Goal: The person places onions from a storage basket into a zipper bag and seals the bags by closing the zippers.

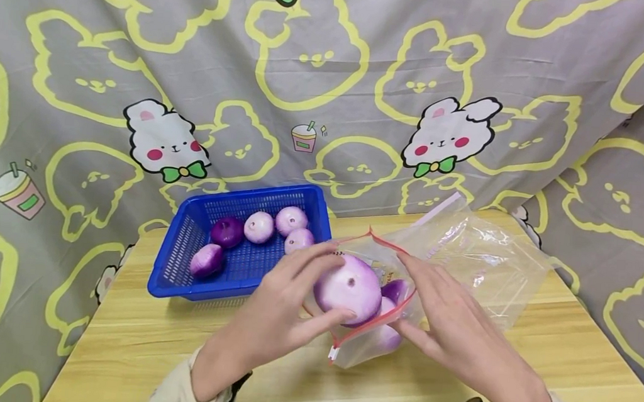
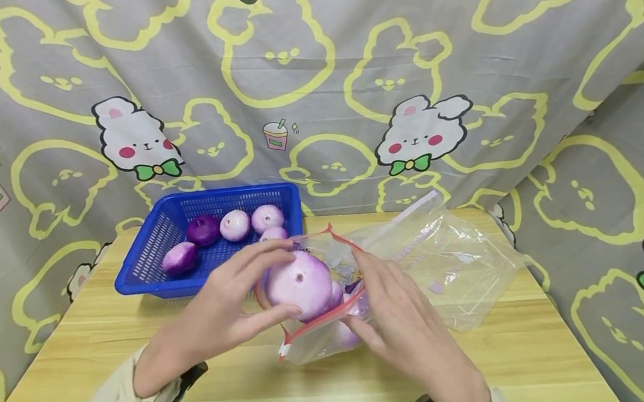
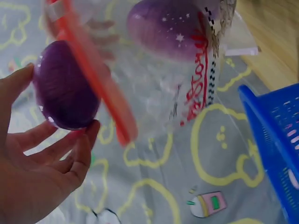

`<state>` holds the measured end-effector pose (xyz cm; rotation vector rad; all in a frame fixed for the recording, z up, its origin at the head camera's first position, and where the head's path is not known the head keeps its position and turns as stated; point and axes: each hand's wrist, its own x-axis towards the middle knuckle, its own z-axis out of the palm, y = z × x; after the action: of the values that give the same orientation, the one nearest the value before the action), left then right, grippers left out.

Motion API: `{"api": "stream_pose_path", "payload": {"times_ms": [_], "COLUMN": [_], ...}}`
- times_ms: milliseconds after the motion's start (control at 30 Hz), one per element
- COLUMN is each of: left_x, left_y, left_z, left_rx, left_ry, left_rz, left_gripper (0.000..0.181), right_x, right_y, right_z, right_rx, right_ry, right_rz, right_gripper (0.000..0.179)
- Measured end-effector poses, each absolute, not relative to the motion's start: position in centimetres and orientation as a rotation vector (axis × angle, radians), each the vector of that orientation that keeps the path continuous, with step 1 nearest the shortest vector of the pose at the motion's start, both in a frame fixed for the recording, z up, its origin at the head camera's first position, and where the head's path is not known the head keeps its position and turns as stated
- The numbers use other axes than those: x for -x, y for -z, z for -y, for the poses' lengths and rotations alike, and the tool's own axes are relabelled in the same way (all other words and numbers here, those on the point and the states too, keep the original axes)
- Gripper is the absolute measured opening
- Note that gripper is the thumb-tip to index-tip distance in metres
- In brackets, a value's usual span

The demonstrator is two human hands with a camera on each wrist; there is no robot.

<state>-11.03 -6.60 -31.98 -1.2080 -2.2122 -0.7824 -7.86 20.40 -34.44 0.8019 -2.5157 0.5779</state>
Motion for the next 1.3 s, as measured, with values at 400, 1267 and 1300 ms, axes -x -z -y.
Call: {"api": "stream_pose_path", "payload": {"times_ms": [400, 1267, 1300], "left_x": [11.1, 11.3, 11.3], "left_y": [33.1, 33.2, 33.2], "left_z": [4.1, 4.0, 4.1], "left_rx": [1.126, 1.372, 1.393], "left_ry": [0.363, 0.244, 0.229], "left_rz": [2.305, 2.339, 2.349], "left_gripper": [0.047, 0.015, 0.02], "right_x": [7.5, 7.4, 7.4], "right_y": [34.5, 35.0, 35.0], "right_z": [-19.2, -18.2, -18.1], "right_rx": [-0.863, -0.879, -0.879], "right_ry": [-0.611, -0.704, -0.703], "right_rz": [2.462, 2.427, 2.429], "right_gripper": [0.09, 0.091, 0.092]}}
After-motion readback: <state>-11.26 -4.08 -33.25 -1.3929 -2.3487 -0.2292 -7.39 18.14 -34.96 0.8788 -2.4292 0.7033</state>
